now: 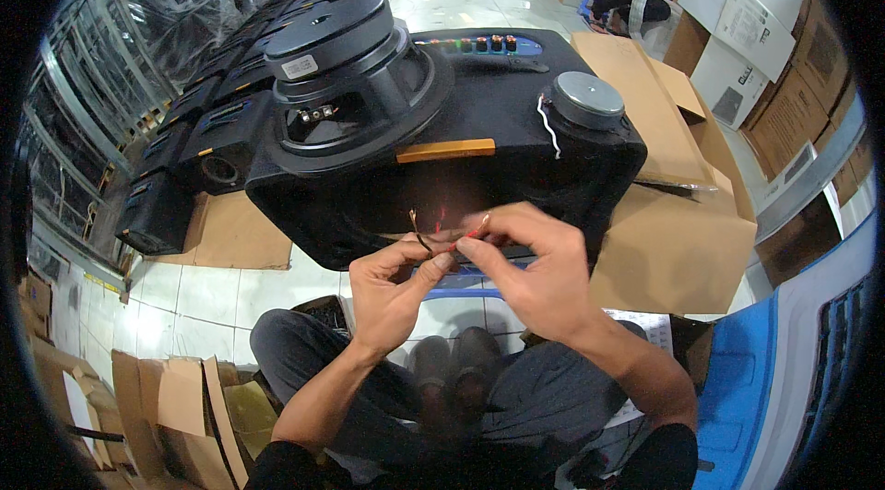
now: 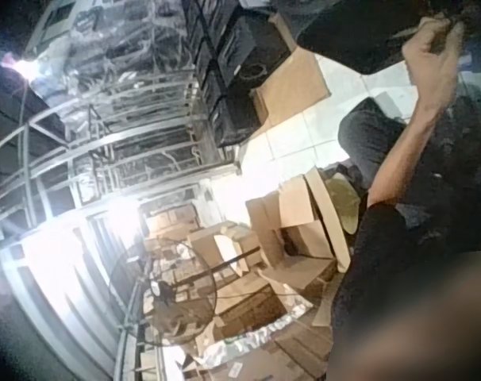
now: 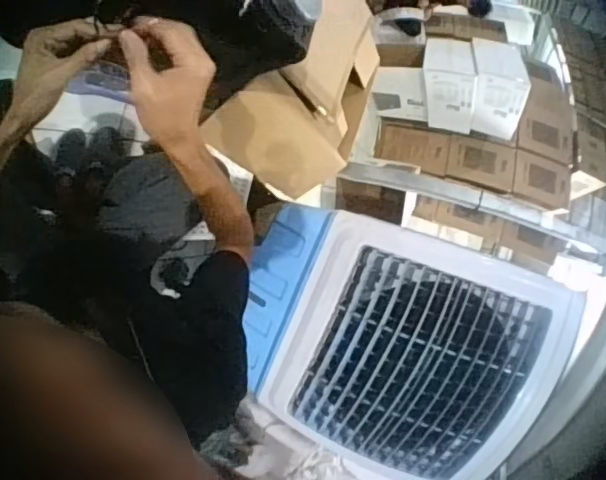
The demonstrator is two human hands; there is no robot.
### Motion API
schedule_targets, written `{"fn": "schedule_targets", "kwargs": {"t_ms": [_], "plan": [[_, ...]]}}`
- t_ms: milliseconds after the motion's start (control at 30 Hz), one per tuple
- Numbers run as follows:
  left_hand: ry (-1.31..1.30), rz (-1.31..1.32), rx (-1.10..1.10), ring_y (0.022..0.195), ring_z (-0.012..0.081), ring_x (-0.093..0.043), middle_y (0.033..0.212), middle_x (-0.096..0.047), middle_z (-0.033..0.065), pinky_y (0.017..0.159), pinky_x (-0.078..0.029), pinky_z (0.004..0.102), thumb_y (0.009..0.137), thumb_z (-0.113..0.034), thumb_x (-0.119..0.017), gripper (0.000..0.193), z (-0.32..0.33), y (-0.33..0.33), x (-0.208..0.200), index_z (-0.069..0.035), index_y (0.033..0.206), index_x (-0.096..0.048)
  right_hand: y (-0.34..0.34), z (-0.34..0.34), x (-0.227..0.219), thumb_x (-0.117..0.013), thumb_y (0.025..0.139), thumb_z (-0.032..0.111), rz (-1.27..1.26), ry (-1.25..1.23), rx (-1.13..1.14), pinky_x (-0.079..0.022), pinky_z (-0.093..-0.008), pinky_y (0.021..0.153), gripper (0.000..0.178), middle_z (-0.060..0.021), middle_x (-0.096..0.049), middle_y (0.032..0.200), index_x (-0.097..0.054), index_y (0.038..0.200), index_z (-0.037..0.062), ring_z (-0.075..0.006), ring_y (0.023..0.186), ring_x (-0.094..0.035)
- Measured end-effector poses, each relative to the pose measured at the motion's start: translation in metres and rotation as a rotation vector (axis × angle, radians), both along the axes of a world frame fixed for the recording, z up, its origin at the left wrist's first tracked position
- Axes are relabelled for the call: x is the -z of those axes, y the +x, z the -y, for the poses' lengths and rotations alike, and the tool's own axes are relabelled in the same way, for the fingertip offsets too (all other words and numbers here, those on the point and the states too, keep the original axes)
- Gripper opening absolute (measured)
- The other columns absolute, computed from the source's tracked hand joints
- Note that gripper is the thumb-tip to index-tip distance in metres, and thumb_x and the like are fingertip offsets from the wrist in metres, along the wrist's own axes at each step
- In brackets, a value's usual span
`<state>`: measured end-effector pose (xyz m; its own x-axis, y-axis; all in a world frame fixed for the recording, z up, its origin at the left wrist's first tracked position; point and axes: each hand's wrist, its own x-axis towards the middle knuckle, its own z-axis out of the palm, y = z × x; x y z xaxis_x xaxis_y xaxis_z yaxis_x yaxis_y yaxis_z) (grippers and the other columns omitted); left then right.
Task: The person assembles a speaker by attaching a speaker cone, connecting wires, and soldering connections. They handle the speaker cone, wires, and a soldering iron while working on the floor.
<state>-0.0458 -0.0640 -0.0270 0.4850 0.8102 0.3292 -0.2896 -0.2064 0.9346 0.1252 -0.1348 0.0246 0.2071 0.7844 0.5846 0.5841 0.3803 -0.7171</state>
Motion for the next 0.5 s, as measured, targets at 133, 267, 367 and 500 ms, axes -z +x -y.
{"fn": "schedule_targets", "kwargs": {"t_ms": [133,267,367,500], "plan": [[0.131,-0.04,-0.144,0.096,0.0186,-0.071,0.101,-0.077,0.0133,0.087,-0.055,0.0311,0.091,0.001,-0.075,0.01,0.001,0.003,0.003,0.006,0.099,-0.076,-0.004,0.015,-0.008,-0.087,0.078,0.006,0.261,0.167,0.286,-0.05,-0.0318,0.061,0.023,-0.0085,-0.069,0.081,-0.074,0.097,0.0003,-0.0193,0.07,-0.064],[0.197,-0.053,-0.218,0.1,0.0259,-0.074,0.098,-0.077,0.0184,0.091,-0.056,0.036,0.087,0.002,-0.075,0.014,0.006,0.011,0.009,0.006,0.1,-0.077,-0.018,0.004,0.004,-0.086,0.076,0.002,0.44,0.273,0.069,-0.051,-0.0343,0.057,0.021,-0.0104,-0.069,0.081,-0.072,0.092,-0.0004,-0.0255,0.064,-0.064],[0.301,-0.097,-0.265,0.097,0.0286,-0.075,0.097,-0.077,0.0193,0.092,-0.057,0.0381,0.085,0.003,-0.075,0.013,0.009,0.013,0.014,0.006,0.098,-0.076,-0.024,0.0,0.012,-0.083,0.077,0.0,0.423,0.234,0.075,-0.053,-0.0357,0.057,0.017,-0.0131,-0.07,0.081,-0.069,0.087,-0.0016,-0.028,0.067,-0.068],[0.497,-0.127,-0.259,0.1,0.0262,-0.074,0.101,-0.077,0.0174,0.091,-0.057,0.0365,0.084,0.008,-0.072,0.015,0.005,0.015,0.02,0.007,0.099,-0.075,-0.031,0.006,0.016,-0.079,0.084,-0.002,0.242,0.086,0.019,-0.049,-0.0303,0.053,0.008,-0.0138,-0.07,0.076,-0.071,0.084,-0.0045,-0.0207,0.059,-0.065]]}}
